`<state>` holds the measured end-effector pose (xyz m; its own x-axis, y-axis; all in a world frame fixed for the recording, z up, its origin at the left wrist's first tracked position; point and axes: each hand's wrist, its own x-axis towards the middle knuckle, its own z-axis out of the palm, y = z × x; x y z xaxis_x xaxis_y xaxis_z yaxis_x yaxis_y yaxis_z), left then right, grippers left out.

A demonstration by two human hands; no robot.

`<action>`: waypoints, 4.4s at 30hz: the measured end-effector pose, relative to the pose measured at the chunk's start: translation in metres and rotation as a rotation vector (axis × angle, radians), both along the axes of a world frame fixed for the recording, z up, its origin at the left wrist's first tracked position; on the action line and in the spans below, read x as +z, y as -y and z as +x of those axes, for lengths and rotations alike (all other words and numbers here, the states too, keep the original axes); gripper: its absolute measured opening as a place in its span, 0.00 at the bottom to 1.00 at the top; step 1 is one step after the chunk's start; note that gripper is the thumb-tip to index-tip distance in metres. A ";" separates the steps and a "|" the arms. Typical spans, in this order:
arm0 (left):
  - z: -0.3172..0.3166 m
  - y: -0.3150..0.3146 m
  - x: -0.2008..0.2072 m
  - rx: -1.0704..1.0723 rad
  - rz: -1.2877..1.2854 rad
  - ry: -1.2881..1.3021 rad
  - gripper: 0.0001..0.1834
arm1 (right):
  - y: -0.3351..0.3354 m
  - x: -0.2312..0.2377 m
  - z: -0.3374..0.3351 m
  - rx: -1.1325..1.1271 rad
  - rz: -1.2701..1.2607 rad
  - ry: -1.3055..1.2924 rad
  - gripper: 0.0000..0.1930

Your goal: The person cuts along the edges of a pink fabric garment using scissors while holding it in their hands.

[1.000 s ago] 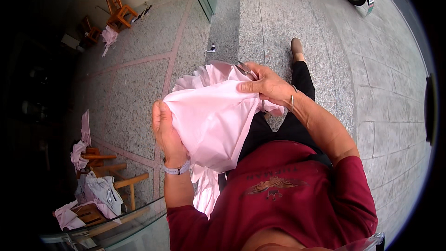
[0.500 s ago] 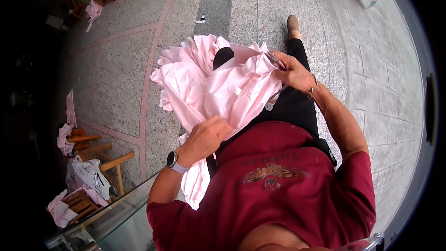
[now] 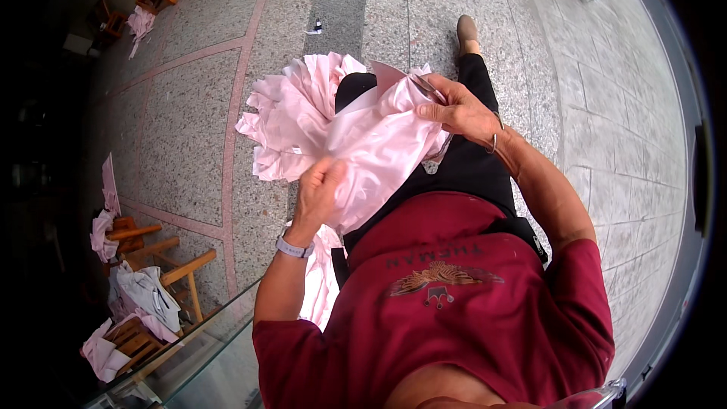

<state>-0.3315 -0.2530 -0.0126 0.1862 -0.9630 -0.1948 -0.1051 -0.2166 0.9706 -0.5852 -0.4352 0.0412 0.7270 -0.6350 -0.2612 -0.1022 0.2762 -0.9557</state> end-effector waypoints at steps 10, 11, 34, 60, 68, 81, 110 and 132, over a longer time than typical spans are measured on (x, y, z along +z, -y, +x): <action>0.025 0.016 0.013 0.355 -0.095 -0.331 0.17 | -0.029 -0.042 0.013 0.114 0.112 -0.123 0.11; 0.027 0.016 0.012 0.382 -0.101 -0.330 0.17 | -0.032 -0.037 0.014 0.087 0.185 -0.066 0.08; 0.051 0.056 0.071 0.122 -0.294 0.368 0.12 | 0.047 0.075 -0.073 -0.437 -0.387 -0.221 0.11; -0.031 0.033 -0.001 0.040 -0.329 0.975 0.20 | 0.031 -0.013 -0.119 -0.391 -0.326 -0.573 0.14; -0.027 0.038 -0.021 0.284 -0.443 0.752 0.07 | 0.007 -0.011 -0.125 -0.288 -0.334 -0.591 0.13; -0.050 0.022 -0.033 0.022 -0.354 0.667 0.40 | 0.003 -0.002 -0.036 -0.156 -0.727 -0.523 0.16; -0.046 0.001 -0.059 0.164 -0.252 0.592 0.12 | 0.012 -0.063 0.081 -0.009 -0.378 -0.146 0.06; -0.023 0.028 0.015 0.037 -0.292 0.359 0.09 | -0.003 0.004 0.031 -0.093 0.252 0.290 0.08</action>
